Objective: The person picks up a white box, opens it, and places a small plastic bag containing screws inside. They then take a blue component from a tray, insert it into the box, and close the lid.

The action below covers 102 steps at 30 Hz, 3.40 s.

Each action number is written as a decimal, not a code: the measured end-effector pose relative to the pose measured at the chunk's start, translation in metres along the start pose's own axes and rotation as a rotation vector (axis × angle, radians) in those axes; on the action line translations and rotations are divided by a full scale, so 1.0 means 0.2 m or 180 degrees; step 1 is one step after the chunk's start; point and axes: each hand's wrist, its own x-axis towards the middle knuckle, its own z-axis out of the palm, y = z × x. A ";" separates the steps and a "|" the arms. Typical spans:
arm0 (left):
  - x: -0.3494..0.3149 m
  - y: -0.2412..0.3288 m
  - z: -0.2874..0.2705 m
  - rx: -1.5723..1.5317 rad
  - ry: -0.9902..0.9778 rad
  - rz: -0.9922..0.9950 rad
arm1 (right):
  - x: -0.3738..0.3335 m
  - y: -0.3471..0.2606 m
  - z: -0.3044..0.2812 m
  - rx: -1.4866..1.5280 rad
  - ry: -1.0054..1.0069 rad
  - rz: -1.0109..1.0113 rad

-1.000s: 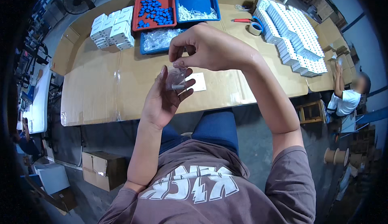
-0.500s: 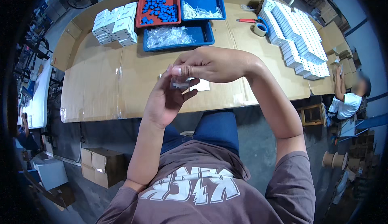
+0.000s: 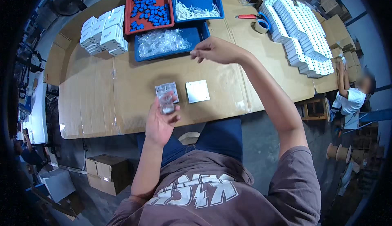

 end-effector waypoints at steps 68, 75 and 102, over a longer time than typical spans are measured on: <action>-0.30 0.09 0.06 0.0534 -0.0092 0.0456 | -0.28 -0.67 0.55 -0.0809 -0.0341 -0.1361; -0.28 0.10 0.12 0.1548 -0.0386 0.1006 | -0.32 -0.62 0.46 -0.0419 -0.0236 -0.1027; -0.33 0.04 0.40 0.2291 0.0200 0.2695 | -0.50 -0.55 0.68 0.2013 0.1435 -0.1019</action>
